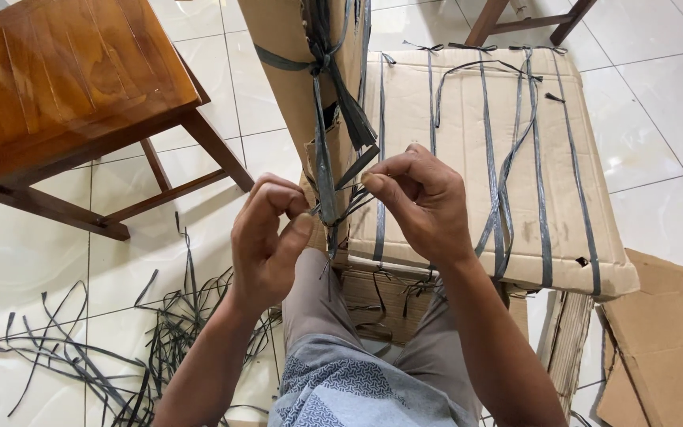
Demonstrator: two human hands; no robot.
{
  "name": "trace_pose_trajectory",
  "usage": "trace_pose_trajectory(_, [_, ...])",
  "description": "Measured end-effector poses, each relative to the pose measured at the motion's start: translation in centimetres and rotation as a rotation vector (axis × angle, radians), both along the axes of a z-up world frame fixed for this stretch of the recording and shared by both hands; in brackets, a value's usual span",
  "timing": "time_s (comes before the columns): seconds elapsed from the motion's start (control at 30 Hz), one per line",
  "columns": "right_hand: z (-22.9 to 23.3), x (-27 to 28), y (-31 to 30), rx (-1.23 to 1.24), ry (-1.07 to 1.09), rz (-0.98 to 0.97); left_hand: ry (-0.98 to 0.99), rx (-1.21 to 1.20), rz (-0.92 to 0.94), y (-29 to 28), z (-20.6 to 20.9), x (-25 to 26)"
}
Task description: Securing cardboard packaging around furniture components using plastic straps.
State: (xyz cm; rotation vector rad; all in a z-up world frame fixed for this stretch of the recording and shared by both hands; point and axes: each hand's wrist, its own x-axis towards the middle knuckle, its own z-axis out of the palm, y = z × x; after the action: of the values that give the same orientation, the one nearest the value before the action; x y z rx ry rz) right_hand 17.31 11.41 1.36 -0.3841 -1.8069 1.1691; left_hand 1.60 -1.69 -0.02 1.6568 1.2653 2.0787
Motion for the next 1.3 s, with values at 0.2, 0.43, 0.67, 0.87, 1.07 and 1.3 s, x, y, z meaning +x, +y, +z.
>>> trace_pose_trajectory(0.2, [0.2,0.2,-0.4,-0.088,-0.016,-0.013,-0.144,-0.077,-0.102,1.0,-0.5,0.5])
trace_pose_trajectory(0.43, [-0.7,0.1,-0.8,-0.048,0.041,-0.05,-0.344,0.021,-0.122,2.1,-0.2,1.6])
trace_pose_trajectory(0.67, [-4.2,-0.2,-2.5,-0.168,0.07,-0.057,-0.277,0.099,0.138,3.0,-0.1,3.5])
trace_pose_trajectory(0.87, [-6.9,-0.5,-4.9,-0.181,0.026,-0.017,-0.125,0.073,0.242,4.3,-0.1,4.4])
trace_pose_trajectory(1.07, [-7.1,1.0,-4.7,-0.145,-0.065,-0.052,-0.126,0.122,0.285,5.9,-3.2,3.4])
trace_pose_trajectory(1.3, [-7.7,4.1,-4.1,-0.133,-0.219,-0.141,-0.104,-0.119,0.15,4.3,-2.4,2.5])
